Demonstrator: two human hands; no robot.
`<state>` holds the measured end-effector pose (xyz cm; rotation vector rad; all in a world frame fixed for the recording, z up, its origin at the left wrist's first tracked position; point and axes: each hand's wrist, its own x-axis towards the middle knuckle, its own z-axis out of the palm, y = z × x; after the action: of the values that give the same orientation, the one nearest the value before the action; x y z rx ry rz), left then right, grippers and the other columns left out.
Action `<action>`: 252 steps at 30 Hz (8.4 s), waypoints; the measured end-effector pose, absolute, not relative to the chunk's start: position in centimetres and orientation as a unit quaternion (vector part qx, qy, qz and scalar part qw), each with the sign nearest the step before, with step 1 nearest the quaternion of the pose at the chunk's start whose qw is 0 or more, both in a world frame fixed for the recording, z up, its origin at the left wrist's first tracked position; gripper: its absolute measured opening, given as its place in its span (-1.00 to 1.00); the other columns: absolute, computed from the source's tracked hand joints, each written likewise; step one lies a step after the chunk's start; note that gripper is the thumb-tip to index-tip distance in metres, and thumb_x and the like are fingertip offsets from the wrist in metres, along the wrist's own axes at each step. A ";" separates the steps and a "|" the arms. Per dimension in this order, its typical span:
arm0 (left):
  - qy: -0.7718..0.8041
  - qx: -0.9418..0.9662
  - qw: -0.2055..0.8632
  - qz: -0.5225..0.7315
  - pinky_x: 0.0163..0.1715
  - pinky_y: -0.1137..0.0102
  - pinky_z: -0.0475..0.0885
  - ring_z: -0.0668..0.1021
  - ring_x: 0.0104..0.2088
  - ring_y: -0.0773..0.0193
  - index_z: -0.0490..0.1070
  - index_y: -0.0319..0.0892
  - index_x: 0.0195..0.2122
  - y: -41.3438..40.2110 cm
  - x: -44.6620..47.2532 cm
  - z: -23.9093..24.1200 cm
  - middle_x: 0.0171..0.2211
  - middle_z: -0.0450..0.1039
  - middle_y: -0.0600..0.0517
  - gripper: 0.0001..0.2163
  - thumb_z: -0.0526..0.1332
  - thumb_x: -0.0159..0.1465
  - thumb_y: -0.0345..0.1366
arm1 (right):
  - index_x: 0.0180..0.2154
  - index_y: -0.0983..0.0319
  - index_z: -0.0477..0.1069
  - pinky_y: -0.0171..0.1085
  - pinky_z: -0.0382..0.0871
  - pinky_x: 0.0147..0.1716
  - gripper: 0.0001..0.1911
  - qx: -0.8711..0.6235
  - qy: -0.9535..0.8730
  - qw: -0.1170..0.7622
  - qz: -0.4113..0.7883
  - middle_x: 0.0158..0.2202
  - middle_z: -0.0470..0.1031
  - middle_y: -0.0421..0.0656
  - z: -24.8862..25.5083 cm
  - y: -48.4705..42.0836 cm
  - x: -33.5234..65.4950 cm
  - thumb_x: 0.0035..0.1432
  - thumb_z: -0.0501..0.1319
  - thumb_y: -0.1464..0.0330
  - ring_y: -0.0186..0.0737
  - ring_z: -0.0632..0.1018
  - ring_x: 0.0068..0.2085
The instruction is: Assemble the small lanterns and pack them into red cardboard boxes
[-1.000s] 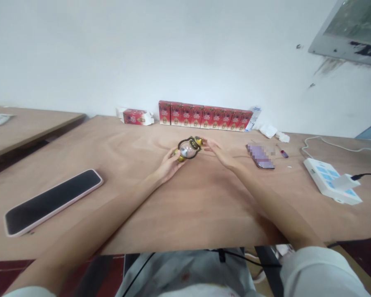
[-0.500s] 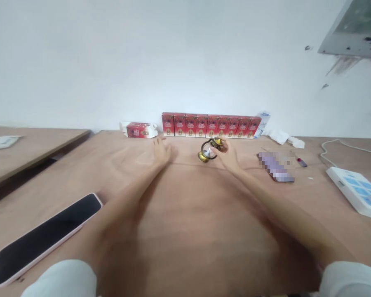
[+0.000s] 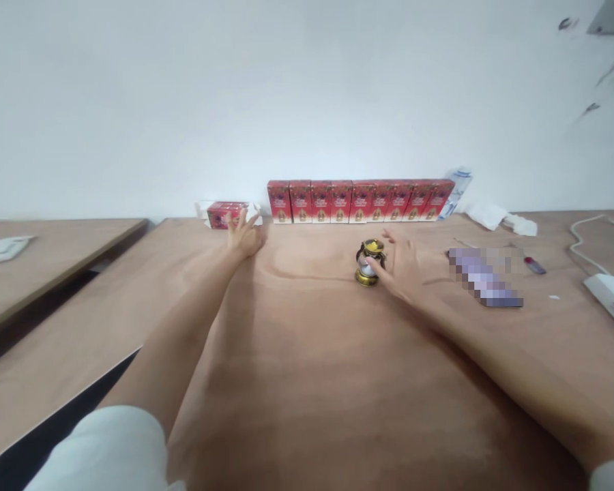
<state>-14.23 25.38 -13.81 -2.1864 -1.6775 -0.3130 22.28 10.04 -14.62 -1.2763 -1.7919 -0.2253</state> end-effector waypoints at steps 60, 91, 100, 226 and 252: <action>-0.176 -0.894 0.263 -0.318 -0.08 0.17 0.39 0.47 0.00 0.08 0.33 -0.13 -0.16 2.5 -5.4 -12.6 -0.03 0.43 -0.20 -0.69 0.24 0.16 -0.07 | -0.16 0.14 0.40 -0.22 0.47 -0.24 -0.76 -0.330 -0.737 0.533 0.252 -0.10 0.46 -0.10 -16.3 0.9 15.8 0.09 0.21 0.27 -0.19 0.51 -0.17; -0.157 -0.870 0.234 -0.405 -0.09 0.22 0.49 0.55 -0.07 0.14 0.30 -0.15 -0.01 0.6 -3.7 -13.0 -0.15 0.52 -0.10 -0.64 0.23 0.15 -0.31 | -0.28 0.14 0.27 -0.30 0.45 -0.28 -0.69 -0.292 -0.645 0.553 0.439 -0.37 0.43 -0.27 -16.3 0.3 15.3 -0.04 0.32 0.22 -0.34 0.51 -0.32; -0.132 -0.863 0.257 -0.415 -0.10 0.20 0.50 0.56 -0.10 0.12 0.22 -0.23 0.09 0.6 -3.3 -13.0 -0.18 0.53 -0.13 -0.51 0.26 0.13 -0.31 | -0.29 0.14 0.28 -0.34 0.39 -0.32 -0.64 -0.288 -0.633 0.550 0.461 -0.37 0.40 -0.28 -16.6 0.6 15.2 -0.11 0.37 0.23 -0.37 0.47 -0.35; -0.225 -0.828 0.017 -0.514 0.15 0.04 0.23 0.18 0.23 -0.03 0.10 -0.10 0.14 0.8 0.0 -12.2 0.18 -0.01 -0.21 -0.42 0.28 0.12 -0.30 | -0.34 0.21 0.44 -0.05 0.19 0.05 -0.77 -0.331 -0.856 0.368 0.148 -0.13 0.47 -0.08 -5.6 -0.9 18.2 0.21 0.01 0.38 -0.14 0.40 -0.01; -0.265 -0.813 -0.088 -0.512 -0.02 0.14 0.44 0.44 0.02 0.08 0.31 -0.11 0.04 1.1 -0.6 -12.5 0.24 -0.05 -0.18 -0.49 0.34 0.06 -0.18 | -0.13 0.07 0.42 -0.24 0.41 -0.13 -0.60 -0.261 -0.674 0.514 0.463 -0.14 0.53 -0.20 -7.9 1.1 18.0 -0.01 0.28 0.07 -0.22 0.52 -0.12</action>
<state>-0.59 1.09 -12.54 -2.7074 -0.8812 -1.7041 17.98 1.12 -7.86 -0.6268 -1.6199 1.1124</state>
